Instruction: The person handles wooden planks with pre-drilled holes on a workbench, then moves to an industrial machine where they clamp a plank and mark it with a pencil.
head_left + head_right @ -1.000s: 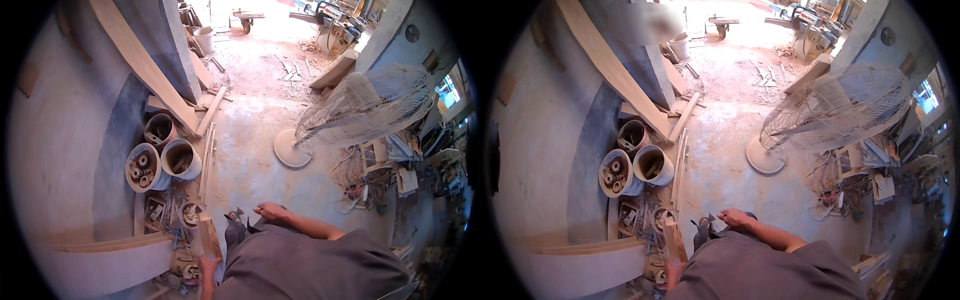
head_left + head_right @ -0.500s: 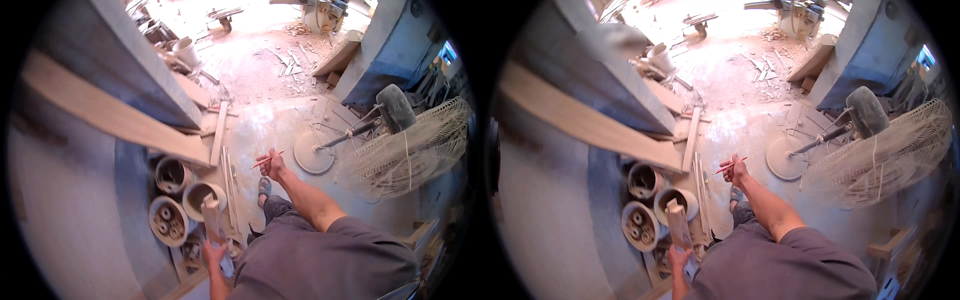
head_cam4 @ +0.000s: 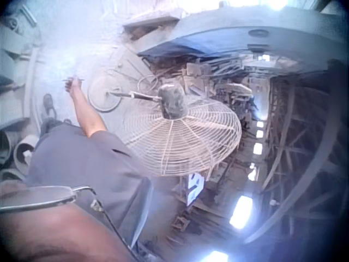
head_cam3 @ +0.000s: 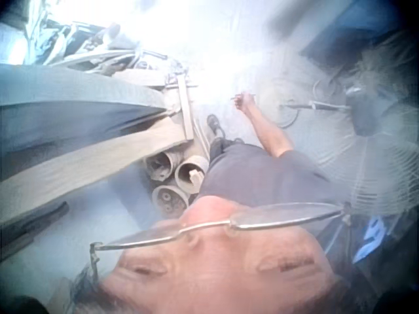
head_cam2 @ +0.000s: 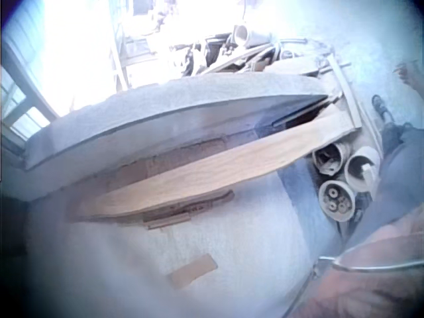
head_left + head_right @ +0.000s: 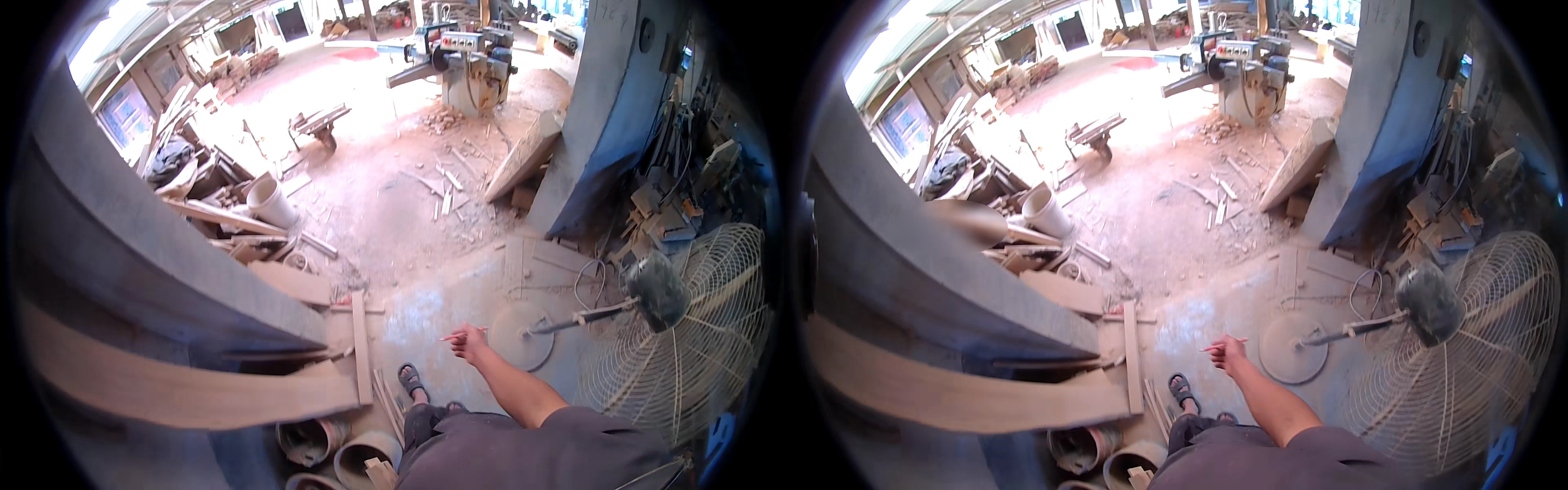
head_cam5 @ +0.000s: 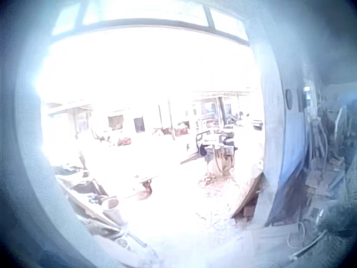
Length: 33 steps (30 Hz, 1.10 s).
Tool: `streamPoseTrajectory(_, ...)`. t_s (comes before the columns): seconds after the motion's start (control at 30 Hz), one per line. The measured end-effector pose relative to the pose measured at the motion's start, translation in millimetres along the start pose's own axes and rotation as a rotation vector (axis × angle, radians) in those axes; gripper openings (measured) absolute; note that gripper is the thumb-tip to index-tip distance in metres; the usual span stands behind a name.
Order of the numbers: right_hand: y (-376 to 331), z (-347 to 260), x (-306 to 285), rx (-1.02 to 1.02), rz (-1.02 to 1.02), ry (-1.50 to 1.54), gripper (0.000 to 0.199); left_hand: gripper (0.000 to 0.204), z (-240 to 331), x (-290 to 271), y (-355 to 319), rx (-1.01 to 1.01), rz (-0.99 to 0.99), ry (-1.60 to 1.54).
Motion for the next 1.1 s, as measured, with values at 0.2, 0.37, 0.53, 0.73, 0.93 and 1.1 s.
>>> streamPoseTrajectory(0.2, 51, -82, -99, -0.290, 0.361, -0.353, 0.038, 0.062, 106, -19, 136, 0.093, -0.055, 0.060)
streamPoseTrajectory(0.37, 40, -71, -139, -0.384, 0.758, -0.779, 0.043, 0.062, 155, -55, 258, 0.185, -0.083, 0.251)
streamPoseTrajectory(0.53, 80, -7, -158, -0.161, 0.595, -0.505, 0.034, 0.066, 316, -135, 369, 0.229, -0.103, 0.255)
streamPoseTrajectory(0.73, 160, -15, -109, -0.402, 0.610, -1.499, 0.032, 0.068, 487, -162, 469, 0.330, 0.018, 0.151)
streamPoseTrajectory(0.93, 264, -210, 13, -0.624, 0.422, -1.754, 0.018, 0.064, 565, -157, 521, 0.206, 0.188, 0.002)
streamPoseTrajectory(1.1, 378, -419, 125, -0.311, 0.552, -0.255, 0.021, 0.061, 632, -173, 566, 0.025, 0.178, 0.021)
Point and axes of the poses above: each hand's wrist, its own y-axis towards the middle knuckle, its own x-axis out of the palm, z = x × y, the point moved 4 cm from there along y, towards the middle knuckle, and after that the axes turned 13 degrees about z, right-handed, at the moved point
